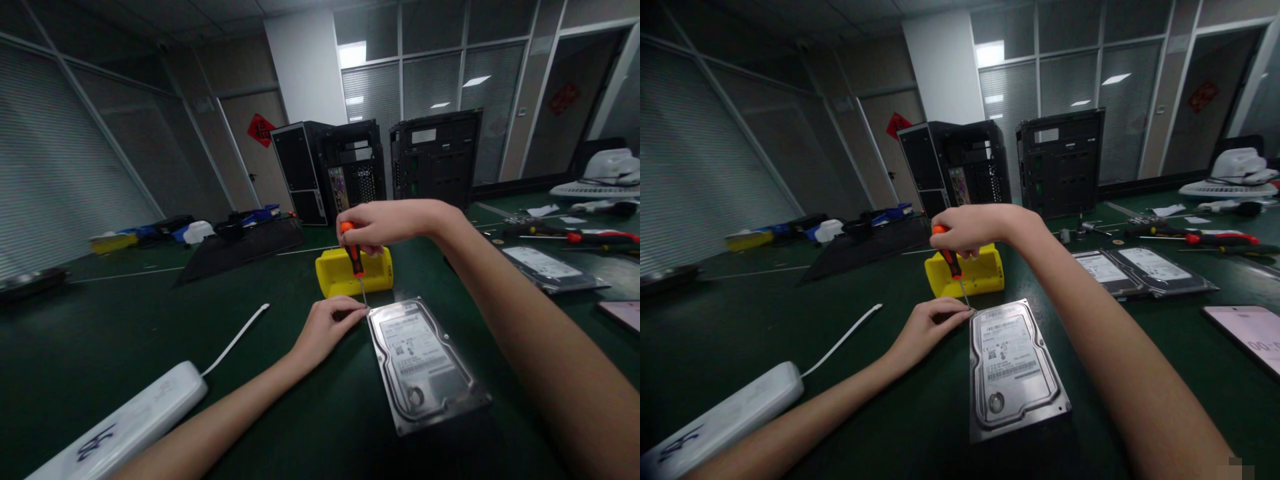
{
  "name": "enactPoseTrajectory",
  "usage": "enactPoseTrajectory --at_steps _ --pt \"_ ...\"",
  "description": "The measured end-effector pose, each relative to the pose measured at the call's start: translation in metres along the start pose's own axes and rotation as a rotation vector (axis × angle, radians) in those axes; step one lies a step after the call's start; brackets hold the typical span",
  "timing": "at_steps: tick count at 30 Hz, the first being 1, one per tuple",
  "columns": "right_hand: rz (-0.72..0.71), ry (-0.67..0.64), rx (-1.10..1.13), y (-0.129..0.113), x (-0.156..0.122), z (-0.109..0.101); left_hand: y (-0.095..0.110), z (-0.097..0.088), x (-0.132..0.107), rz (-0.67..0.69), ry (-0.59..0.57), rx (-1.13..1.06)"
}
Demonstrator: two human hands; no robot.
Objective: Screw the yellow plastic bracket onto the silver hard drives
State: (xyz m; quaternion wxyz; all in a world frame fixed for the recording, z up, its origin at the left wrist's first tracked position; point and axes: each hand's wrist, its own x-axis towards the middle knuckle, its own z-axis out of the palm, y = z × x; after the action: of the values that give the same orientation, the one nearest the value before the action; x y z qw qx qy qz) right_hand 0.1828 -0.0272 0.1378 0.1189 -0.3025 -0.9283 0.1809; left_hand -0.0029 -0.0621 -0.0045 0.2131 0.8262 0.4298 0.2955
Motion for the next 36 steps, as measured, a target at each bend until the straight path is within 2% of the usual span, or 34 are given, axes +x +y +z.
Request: enactPoseTrajectory --at_steps 13,21,30,36 --pt "0.003 0.003 -0.004 0.002 0.003 0.0 0.001 0.004 0.002 0.052 0.063 0.039" --pt "-0.092 0.019 -0.024 0.003 0.003 0.002 0.003 0.003 0.001 0.013 0.04 0.023" --pt "0.021 0.068 -0.005 0.007 0.002 -0.002 0.002 0.001 0.002 -0.123 -0.021 -0.132" --pt "-0.012 0.091 -0.096 0.012 0.005 0.001 0.001 0.002 0.002 -0.12 -0.046 -0.216"
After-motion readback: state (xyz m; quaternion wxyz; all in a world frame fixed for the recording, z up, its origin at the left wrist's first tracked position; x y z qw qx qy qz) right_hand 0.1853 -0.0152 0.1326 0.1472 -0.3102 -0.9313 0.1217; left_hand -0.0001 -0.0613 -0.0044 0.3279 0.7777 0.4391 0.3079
